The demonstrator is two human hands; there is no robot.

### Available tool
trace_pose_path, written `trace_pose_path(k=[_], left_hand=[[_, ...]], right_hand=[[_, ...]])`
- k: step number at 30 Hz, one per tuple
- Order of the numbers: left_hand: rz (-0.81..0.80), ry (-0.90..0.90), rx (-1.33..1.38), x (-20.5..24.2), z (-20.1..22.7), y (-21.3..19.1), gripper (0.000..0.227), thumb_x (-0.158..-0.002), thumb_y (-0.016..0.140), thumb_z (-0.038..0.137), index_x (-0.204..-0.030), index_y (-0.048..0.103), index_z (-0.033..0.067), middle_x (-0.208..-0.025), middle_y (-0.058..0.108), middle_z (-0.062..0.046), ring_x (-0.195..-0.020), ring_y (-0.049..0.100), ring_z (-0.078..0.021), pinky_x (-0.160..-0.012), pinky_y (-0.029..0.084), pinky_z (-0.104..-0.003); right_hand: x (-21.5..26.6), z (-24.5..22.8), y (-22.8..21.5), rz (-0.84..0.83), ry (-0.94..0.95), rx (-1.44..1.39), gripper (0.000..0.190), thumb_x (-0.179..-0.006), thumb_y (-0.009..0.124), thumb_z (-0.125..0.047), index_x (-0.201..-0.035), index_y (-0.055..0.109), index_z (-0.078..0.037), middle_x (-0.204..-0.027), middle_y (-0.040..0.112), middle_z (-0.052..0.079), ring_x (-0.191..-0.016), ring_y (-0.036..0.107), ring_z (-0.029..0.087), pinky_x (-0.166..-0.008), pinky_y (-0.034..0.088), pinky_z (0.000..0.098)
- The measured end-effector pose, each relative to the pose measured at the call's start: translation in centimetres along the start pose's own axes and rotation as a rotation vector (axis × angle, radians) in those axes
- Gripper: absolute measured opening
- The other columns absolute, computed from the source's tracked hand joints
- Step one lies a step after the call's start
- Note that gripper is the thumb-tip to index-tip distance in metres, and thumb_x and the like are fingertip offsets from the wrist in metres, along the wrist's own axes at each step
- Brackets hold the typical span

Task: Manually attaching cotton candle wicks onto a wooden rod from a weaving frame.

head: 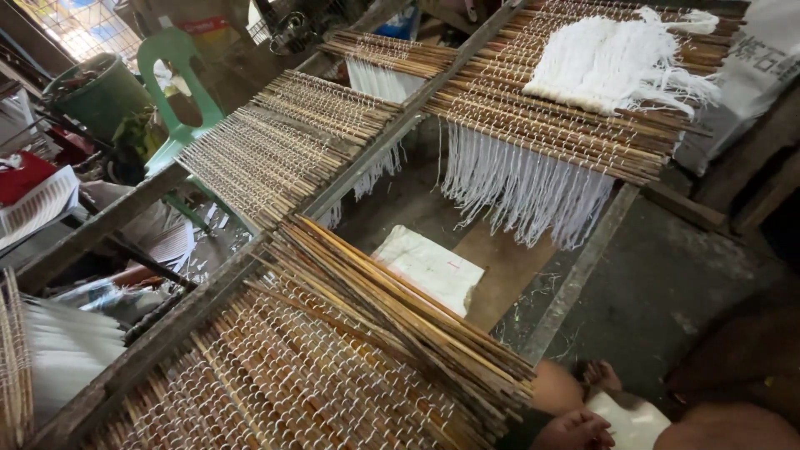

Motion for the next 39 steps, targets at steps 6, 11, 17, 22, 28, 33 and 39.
trace_pose_path(k=[6, 11, 17, 22, 28, 33, 39], left_hand=[[-0.110, 0.025, 0.154, -2.8, -2.3, -1.0, 0.025, -0.120, 0.068, 0.028, -0.113, 0.072, 0.0050, -0.100, 0.074, -0.005, -0.086, 0.072, -0.0128, -0.082, 0.057, -0.025], [-0.177, 0.204, 0.252, -5.1, -5.4, -2.0, 0.013, -0.121, 0.066, 0.020, -0.120, 0.061, 0.0081, -0.097, 0.070, -0.007, -0.083, 0.072, -0.0175, -0.075, 0.063, -0.032], [-0.155, 0.161, 0.337, -3.8, -4.2, -1.4, 0.015, -0.122, 0.066, 0.016, -0.116, 0.066, 0.0019, -0.093, 0.070, -0.012, -0.080, 0.073, -0.0207, -0.071, 0.064, -0.035], [-0.220, 0.175, 0.462, -4.2, -4.7, -1.9, 0.013, -0.124, 0.062, 0.008, -0.122, 0.065, -0.0044, -0.097, 0.070, -0.018, -0.084, 0.073, -0.0271, -0.075, 0.066, -0.040], [-0.198, 0.172, 0.427, -3.4, -4.2, -1.8, 0.012, -0.123, 0.065, 0.011, -0.123, 0.064, -0.0013, -0.096, 0.070, -0.016, -0.083, 0.073, -0.0256, -0.073, 0.065, -0.039], [-0.210, 0.072, 0.463, -2.7, -3.4, -1.7, 0.015, -0.121, 0.065, 0.012, -0.131, 0.066, 0.0002, -0.104, 0.070, -0.015, -0.089, 0.073, -0.0273, -0.082, 0.064, -0.040], [-0.192, 0.039, 0.422, -2.5, -2.6, -1.6, 0.015, -0.122, 0.065, 0.017, -0.128, 0.063, 0.0036, -0.110, 0.071, -0.013, -0.095, 0.074, -0.0246, -0.085, 0.063, -0.039]], right_hand=[[-9.1, -3.1, -2.8, -0.097, -0.088, 0.242, 0.017, -0.092, 0.056, -0.054, -0.081, 0.063, -0.044, -0.082, 0.060, -0.012, -0.074, 0.056, 0.017, -0.073, 0.043, 0.0459], [-9.2, -39.3, -36.5, 1.087, -0.162, -0.620, 0.018, -0.098, 0.058, -0.015, -0.110, 0.069, -0.009, -0.110, 0.070, 0.007, -0.105, 0.066, 0.024, -0.098, 0.048, 0.0372], [-18.4, -35.9, -28.7, 0.324, 0.256, -0.769, 0.039, -0.101, 0.049, -0.027, -0.136, 0.067, -0.028, -0.129, 0.068, -0.001, -0.113, 0.070, 0.021, -0.091, 0.056, 0.0404], [-19.7, -36.0, -28.5, 0.188, 0.375, -0.672, 0.043, -0.103, 0.048, -0.032, -0.145, 0.057, -0.037, -0.124, 0.076, -0.005, -0.090, 0.072, 0.021, -0.076, 0.053, 0.0375], [-19.6, -36.8, -29.5, 0.096, 0.454, -0.619, 0.044, -0.104, 0.052, -0.029, -0.145, 0.055, -0.042, -0.091, 0.080, -0.004, -0.049, 0.053, 0.014, -0.051, 0.039, 0.0301], [-20.2, -36.0, -28.4, 0.113, 0.402, -0.588, 0.044, -0.103, 0.049, -0.038, -0.147, 0.053, -0.044, -0.103, 0.082, -0.007, -0.051, 0.058, 0.015, -0.052, 0.043, 0.0307], [-20.4, -35.7, -28.3, 0.052, 0.438, -0.701, 0.046, -0.106, 0.048, -0.032, -0.151, 0.050, -0.043, -0.108, 0.079, -0.006, -0.050, 0.050, 0.013, -0.054, 0.038, 0.0291]])
Point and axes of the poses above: each hand's wrist, its own x-axis away from the middle knuckle, its own y-axis out of the palm, z = x × y, the point moved 4 cm from there along -x, towards the middle knuckle
